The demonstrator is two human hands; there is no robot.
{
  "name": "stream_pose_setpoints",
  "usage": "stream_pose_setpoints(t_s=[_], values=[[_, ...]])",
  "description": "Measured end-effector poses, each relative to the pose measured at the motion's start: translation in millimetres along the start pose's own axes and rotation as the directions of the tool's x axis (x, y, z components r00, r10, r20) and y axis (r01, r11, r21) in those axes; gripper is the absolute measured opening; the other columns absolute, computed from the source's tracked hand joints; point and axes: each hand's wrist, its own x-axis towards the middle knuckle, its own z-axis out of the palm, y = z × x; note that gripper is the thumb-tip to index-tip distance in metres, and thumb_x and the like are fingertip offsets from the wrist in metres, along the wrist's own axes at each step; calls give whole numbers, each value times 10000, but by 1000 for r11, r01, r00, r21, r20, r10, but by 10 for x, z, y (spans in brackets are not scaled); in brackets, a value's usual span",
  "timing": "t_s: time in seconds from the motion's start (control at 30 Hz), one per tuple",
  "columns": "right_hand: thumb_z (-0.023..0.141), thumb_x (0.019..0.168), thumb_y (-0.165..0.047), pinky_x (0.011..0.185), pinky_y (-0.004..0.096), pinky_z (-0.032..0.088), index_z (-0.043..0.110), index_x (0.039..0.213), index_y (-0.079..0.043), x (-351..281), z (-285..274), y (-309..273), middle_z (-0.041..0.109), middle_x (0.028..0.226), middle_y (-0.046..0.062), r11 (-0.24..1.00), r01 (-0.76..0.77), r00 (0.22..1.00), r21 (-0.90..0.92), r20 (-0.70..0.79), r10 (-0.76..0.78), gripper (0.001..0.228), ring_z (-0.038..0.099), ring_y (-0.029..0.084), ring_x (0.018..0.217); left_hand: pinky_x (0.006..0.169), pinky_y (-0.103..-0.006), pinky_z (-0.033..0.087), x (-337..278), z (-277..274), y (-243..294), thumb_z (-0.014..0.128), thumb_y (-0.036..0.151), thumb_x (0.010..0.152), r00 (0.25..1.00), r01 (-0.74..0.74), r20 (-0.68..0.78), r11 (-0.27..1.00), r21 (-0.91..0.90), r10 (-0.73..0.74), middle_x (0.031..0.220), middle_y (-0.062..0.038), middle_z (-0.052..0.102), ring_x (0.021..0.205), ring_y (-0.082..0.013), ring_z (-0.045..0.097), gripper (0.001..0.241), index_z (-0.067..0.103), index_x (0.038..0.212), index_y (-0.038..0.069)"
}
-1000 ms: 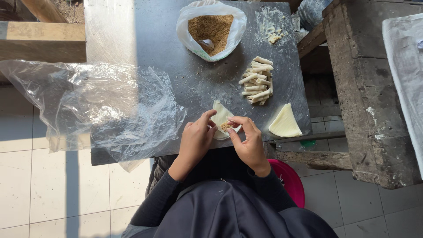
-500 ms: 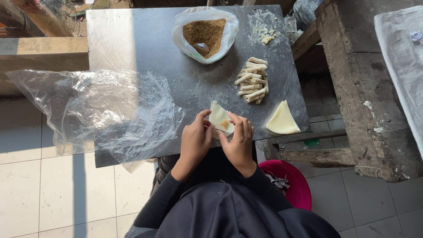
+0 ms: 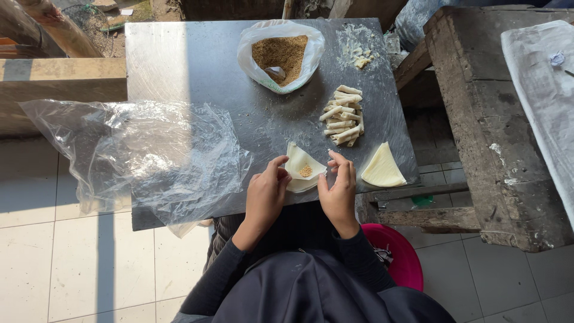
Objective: The person places filling from a plastic bag onto a wrapper, applies paste to the edges by hand, and rolls the wrapper into a cylinder, repeating the process for multiple items.
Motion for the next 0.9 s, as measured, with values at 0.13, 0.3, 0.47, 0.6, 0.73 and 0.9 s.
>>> stream_pose_setpoints(t_s=[0.13, 0.3, 0.47, 0.6, 0.73, 0.9], values=[[746, 876, -24, 849, 352, 536, 512, 1387, -9, 58, -41, 15, 640, 1147, 130, 997, -16, 1000, 75, -1, 16, 562, 632, 216, 986, 784, -375, 497, -10, 6, -6, 685, 86, 922, 1000, -7, -12, 1000, 0, 7, 934, -63, 760, 851, -236, 745, 406, 573, 1312, 95], [782, 858, -49, 769, 355, 533, 555, 1343, -28, 91, -75, -77, 709, 1088, 107, 987, -113, 992, 111, 65, 106, 536, 669, 205, 902, 785, -375, 496, -14, 28, 25, 702, 98, 911, 1000, -7, -4, 1000, -2, 7, 949, -53, 757, 852, -230, 738, 422, 574, 1313, 100], [753, 877, 2, 920, 363, 549, 609, 1329, -30, 62, -88, -113, 735, 1114, 117, 978, 135, 984, 161, 92, -151, 476, 700, 237, 1055, 796, -365, 487, 23, 122, 83, 720, 91, 862, 995, -85, -47, 996, -8, 84, 1001, -60, 730, 884, -205, 735, 500, 551, 1332, 84], [714, 921, 10, 878, 336, 574, 609, 1356, -34, 44, -122, -120, 737, 1126, 113, 976, 59, 983, 211, 159, -94, 450, 715, 222, 1049, 791, -349, 486, 53, 176, 119, 739, 83, 848, 995, -69, -64, 996, 53, 72, 942, -43, 718, 857, -209, 712, 521, 562, 1338, 95], [770, 861, -19, 831, 343, 565, 601, 1334, -19, 53, -142, -134, 716, 1113, 140, 981, 62, 983, 184, 162, -92, 502, 703, 241, 1004, 795, -348, 477, 52, 198, 134, 742, 82, 854, 994, -64, -79, 988, 140, 76, 892, -14, 728, 814, -198, 707, 497, 582, 1323, 110], [738, 900, -23, 808, 329, 576, 604, 1331, -34, 73, -152, -112, 728, 1120, 125, 974, 92, 977, 205, 172, -129, 451, 722, 233, 995, 797, -348, 472, 52, 217, 161, 734, 88, 860, 995, -40, -89, 989, 144, 53, 881, -11, 725, 809, -193, 708, 475, 585, 1310, 104]])
